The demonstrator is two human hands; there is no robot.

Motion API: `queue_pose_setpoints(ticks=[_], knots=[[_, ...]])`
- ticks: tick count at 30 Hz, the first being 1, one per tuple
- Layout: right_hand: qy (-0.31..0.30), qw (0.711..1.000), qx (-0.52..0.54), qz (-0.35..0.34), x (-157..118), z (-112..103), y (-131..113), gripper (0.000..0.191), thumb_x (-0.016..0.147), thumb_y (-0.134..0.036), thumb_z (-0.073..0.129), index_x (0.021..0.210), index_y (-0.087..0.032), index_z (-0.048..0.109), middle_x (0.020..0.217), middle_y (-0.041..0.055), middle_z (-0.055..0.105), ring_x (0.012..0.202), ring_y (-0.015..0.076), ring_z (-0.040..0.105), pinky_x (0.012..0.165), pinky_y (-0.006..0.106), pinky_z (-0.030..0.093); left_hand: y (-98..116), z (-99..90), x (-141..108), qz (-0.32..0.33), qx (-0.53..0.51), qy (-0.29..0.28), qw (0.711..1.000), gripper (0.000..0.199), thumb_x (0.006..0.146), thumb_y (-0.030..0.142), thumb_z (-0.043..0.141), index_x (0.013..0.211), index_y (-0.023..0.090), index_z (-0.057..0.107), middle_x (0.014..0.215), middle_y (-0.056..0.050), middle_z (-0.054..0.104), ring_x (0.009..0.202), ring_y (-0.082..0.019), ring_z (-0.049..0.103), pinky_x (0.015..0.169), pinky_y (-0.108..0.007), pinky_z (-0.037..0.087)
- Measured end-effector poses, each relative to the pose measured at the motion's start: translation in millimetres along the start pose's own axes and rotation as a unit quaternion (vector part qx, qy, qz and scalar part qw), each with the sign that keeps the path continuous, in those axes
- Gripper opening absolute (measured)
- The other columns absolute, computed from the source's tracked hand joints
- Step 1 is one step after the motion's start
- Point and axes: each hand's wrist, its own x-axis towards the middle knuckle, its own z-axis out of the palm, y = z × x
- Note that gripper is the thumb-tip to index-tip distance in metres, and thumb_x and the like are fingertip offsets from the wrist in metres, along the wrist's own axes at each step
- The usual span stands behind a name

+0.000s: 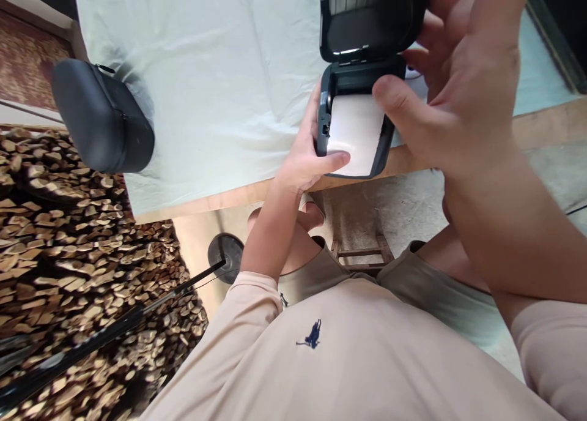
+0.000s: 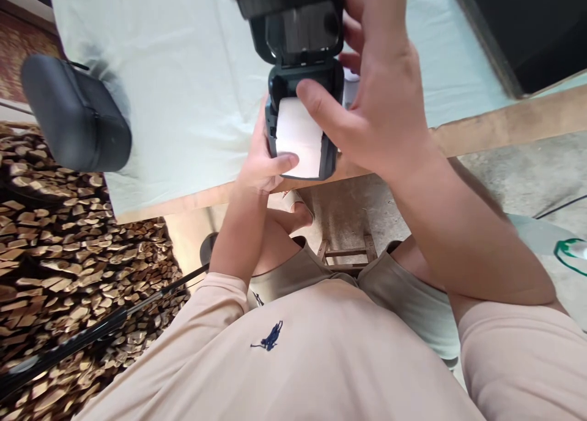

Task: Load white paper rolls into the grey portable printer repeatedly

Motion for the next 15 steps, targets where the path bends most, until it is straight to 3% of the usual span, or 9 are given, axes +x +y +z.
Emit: queue_pose_setpoints(ticks=[3,7,12,15], knots=[[-0.003,1.0,-0.031,0.003,1.0,-0.6,-3.2,0.059,0.067,-0.036,0.038,0.12,-0.017,0.019,0.108,-0.001,0.037,0.094,-0.0014,0.042,0.078,0.012,0.041,0.4,-0.8,-0.9,-0.017,0.0,0.008,1.0,0.091,0.05,0.029,0.065,0.123,0.027,0.011,0.123,0.0,0.034,0.117,-0.02,0.032,0.097,-0.029,0.034],[-0.069,0.98,-0.177,-0.059,-0.3,-3.2,-5.4,0.038,0.068,-0.039,0.036,0.103,-0.024,0.042,0.103,-0.0042,0.04,0.097,-0.0014,0.039,0.089,0.015,0.038,1.6,0.3,-4.2,-0.032,-0.027,0.028,0.999,0.086,0.055,0.027,0.062,0.123,0.029,0.009,0.114,0.0,0.042,0.109,-0.019,0.041,0.088,-0.03,0.04],[-0.088,0.968,-0.226,-0.071,-3.5,-1.0,-7.8,0.034,0.067,-0.035,0.038,0.099,-0.026,0.043,0.11,-0.0048,0.033,0.104,-0.0006,0.036,0.091,0.016,0.038,3.0,3.6,-5.9,-0.046,-0.105,0.046,0.992,0.063,0.063,0.049,0.046,0.119,0.029,0.024,0.104,-0.001,0.049,0.104,-0.02,0.045,0.082,-0.031,0.043],[-0.096,0.965,-0.24,-0.052,-6.3,2.1,-15.1,0.04,0.068,-0.034,0.036,0.107,-0.027,0.035,0.114,-0.0049,0.029,0.107,0.0007,0.034,0.09,0.02,0.038,3.9,5.2,-5.8,-0.056,-0.126,0.063,0.988,0.057,0.065,0.046,0.046,0.116,0.027,0.03,0.102,-0.002,0.051,0.103,-0.022,0.046,0.082,-0.033,0.042]])
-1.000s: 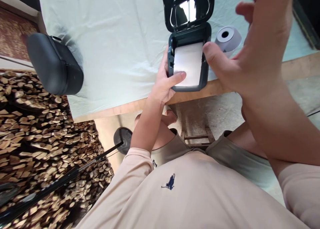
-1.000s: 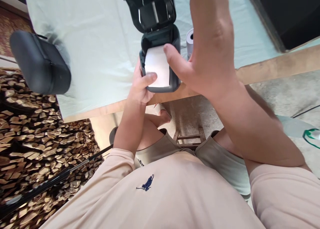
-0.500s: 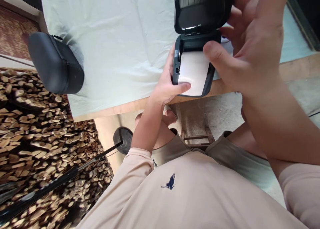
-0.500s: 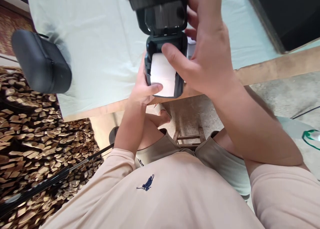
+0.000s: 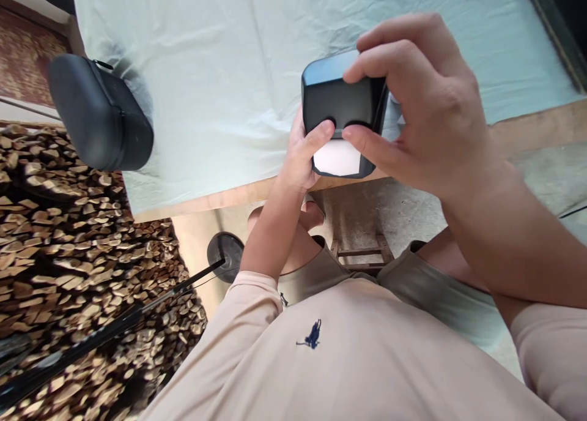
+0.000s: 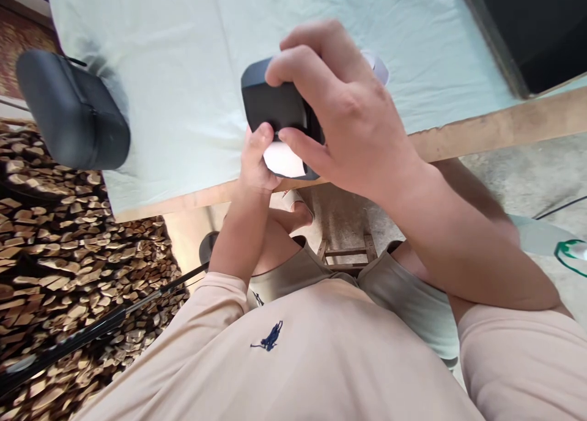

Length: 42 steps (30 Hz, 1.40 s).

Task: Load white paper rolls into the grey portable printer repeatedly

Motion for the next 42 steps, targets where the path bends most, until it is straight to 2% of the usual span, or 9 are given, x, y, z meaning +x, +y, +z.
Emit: queue_pose_setpoints(ticks=[6,10,16,19,26,30,34,38,42], knots=[[-0.003,0.999,0.027,0.046,-1.7,0.7,-9.8,0.043,0.065,-0.03,0.041,0.107,-0.029,0.031,0.114,-0.0045,0.03,0.105,0.0016,0.035,0.078,0.014,0.04,4.9,3.3,-4.6,-0.012,0.03,0.012,0.999,0.05,0.066,0.038,0.049,0.111,0.025,0.035,0.095,-0.004,0.053,0.1,-0.023,0.048,0.072,-0.03,0.044],[-0.002,0.996,0.042,0.08,-1.3,-0.3,-10.3,0.04,0.064,-0.032,0.043,0.103,-0.026,0.034,0.11,-0.0029,0.033,0.103,0.0027,0.036,0.072,0.013,0.041,6.2,4.0,-4.2,-0.013,0.041,0.02,0.999,0.04,0.065,0.037,0.05,0.102,0.022,0.042,0.092,-0.004,0.054,0.108,-0.023,0.042,0.079,-0.03,0.043],[-0.015,1.0,-0.011,0.009,1.7,-9.7,3.9,0.046,0.064,-0.033,0.044,0.108,-0.027,0.034,0.116,-0.0024,0.029,0.11,0.0047,0.032,0.095,0.021,0.037,4.2,2.7,5.0,-0.003,0.017,0.044,0.999,0.045,0.07,0.052,0.027,0.097,0.022,0.045,0.101,0.003,0.053,0.122,-0.018,0.023,0.098,-0.03,0.032],[-0.059,0.998,-0.029,-0.002,1.7,-13.3,11.0,0.053,0.061,-0.039,0.046,0.111,-0.031,0.03,0.116,-0.0037,0.03,0.11,0.0046,0.033,0.091,0.019,0.04,-0.1,-1.4,8.2,-0.011,0.012,0.066,0.998,0.035,0.069,0.049,0.033,0.089,0.025,0.048,0.098,0.006,0.055,0.122,-0.017,0.022,0.101,-0.028,0.029],[-0.069,0.997,0.011,0.042,3.0,-20.8,13.8,0.049,0.061,-0.044,0.046,0.107,-0.033,0.035,0.112,-0.0046,0.033,0.106,0.0032,0.037,0.086,0.017,0.043,-5.8,-6.1,9.9,-0.021,0.027,0.094,0.995,0.036,0.071,0.045,0.033,0.094,0.021,0.047,0.093,0.004,0.058,0.125,-0.013,0.012,0.104,-0.025,0.023],[-0.095,0.995,0.007,0.03,4.2,-21.8,17.8,0.054,0.059,-0.042,0.048,0.109,-0.035,0.032,0.114,-0.0063,0.03,0.108,0.0032,0.035,0.091,0.019,0.041,-3.1,-4.4,11.1,-0.027,0.037,0.116,0.992,0.036,0.071,0.041,0.036,0.102,0.027,0.043,0.091,0.007,0.058,0.123,-0.013,0.018,0.102,-0.025,0.026],[-0.101,0.994,-0.017,0.031,3.9,-18.5,18.5,0.06,0.054,-0.045,0.052,0.11,-0.037,0.031,0.116,-0.0073,0.028,0.109,0.0075,0.034,0.091,0.022,0.042,-0.6,-3.6,11.9,-0.04,0.016,0.081,0.996,0.039,0.07,0.04,0.037,0.108,0.028,0.039,0.092,0.008,0.058,0.118,-0.017,0.029,0.098,-0.028,0.031],[-0.077,0.996,-0.033,0.032,3.4,-16.7,14.0,0.055,0.058,-0.043,0.048,0.11,-0.034,0.031,0.114,-0.0049,0.03,0.107,0.0066,0.036,0.088,0.02,0.042,0.6,-2.0,11.9,-0.042,-0.006,0.062,0.997,0.042,0.07,0.041,0.037,0.11,0.027,0.038,0.094,0.007,0.057,0.115,-0.018,0.035,0.095,-0.03,0.035],[0.037,0.996,-0.028,0.077,3.0,-18.3,7.5,0.048,0.061,-0.048,0.042,0.104,-0.027,0.04,0.103,-0.0015,0.038,0.084,0.0021,0.044,0.066,0.014,0.04,3.6,3.4,8.9,-0.026,0.002,0.056,0.998,0.05,0.071,0.052,0.03,0.106,0.019,0.042,0.094,0.001,0.057,0.118,-0.018,0.03,0.096,-0.03,0.035]])
